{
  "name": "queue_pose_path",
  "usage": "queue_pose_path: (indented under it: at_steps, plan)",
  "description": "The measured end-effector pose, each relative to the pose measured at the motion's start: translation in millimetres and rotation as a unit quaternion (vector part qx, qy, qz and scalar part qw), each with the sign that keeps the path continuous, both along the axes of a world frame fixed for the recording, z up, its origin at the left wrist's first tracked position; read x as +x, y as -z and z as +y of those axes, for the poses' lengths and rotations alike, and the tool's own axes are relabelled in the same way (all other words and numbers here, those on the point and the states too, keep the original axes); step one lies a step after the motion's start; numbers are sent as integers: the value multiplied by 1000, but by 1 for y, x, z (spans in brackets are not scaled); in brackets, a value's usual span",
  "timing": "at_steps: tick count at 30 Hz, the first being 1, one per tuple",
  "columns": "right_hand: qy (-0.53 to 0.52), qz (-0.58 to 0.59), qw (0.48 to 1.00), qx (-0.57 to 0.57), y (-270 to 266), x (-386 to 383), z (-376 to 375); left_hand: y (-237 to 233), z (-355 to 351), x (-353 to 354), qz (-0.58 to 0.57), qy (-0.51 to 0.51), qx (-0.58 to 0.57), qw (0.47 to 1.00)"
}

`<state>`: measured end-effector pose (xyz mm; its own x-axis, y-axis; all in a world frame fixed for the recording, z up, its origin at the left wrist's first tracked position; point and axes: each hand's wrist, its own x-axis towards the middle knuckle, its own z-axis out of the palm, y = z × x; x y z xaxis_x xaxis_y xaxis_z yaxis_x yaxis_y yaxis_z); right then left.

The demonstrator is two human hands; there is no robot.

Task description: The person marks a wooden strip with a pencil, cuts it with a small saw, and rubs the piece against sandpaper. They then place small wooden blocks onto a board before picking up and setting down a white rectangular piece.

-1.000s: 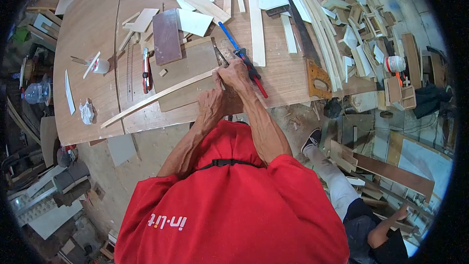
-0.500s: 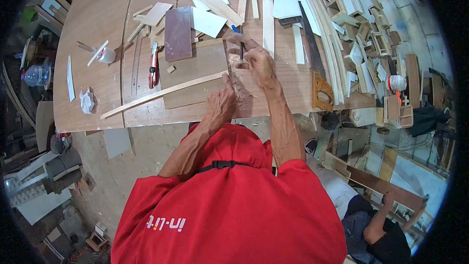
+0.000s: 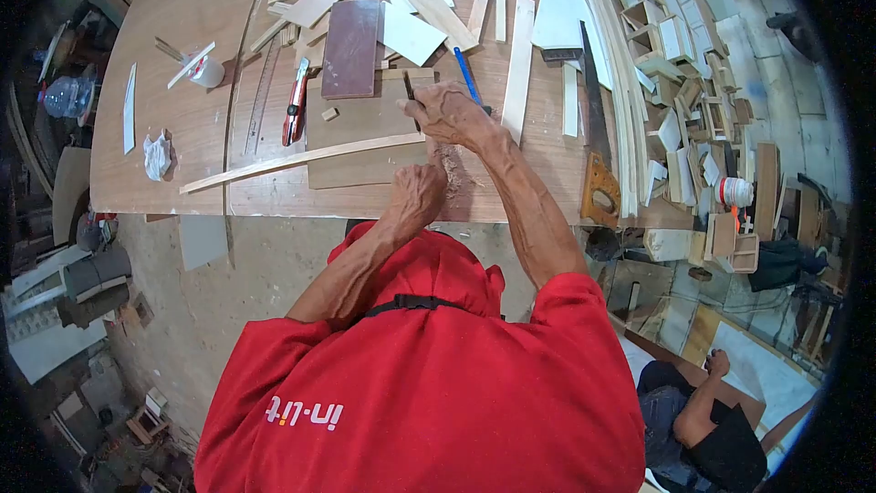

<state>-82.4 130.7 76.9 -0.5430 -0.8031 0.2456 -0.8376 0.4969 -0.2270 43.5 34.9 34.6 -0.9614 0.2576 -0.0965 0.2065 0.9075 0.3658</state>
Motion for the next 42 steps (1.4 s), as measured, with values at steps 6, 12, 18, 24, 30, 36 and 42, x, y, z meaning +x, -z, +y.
queue_pose_path:
  at_steps: [6,12,18,24,30,36,42]
  plan:
    - [-92,68,991,71,9,-2,-5,7,3,-1,-5,-14,15,1000]
    - [-93,48,990,93,12,-5,-10,3,1,-1,12,-4,-5,1000]
    - [-104,51,987,111,17,-6,-12,-1,-1,-2,-41,11,14,999]
    - [-6,-96,988,121,10,-2,-23,11,1,1,28,10,-7,1000]
    - [-62,-7,991,116,17,-10,-15,3,0,1,15,5,-16,1000]
    - [-96,25,985,144,18,-4,-13,9,-2,0,3,15,2,1000]
    - [-28,-41,992,116,21,-5,-18,10,-3,2,20,21,11,1000]
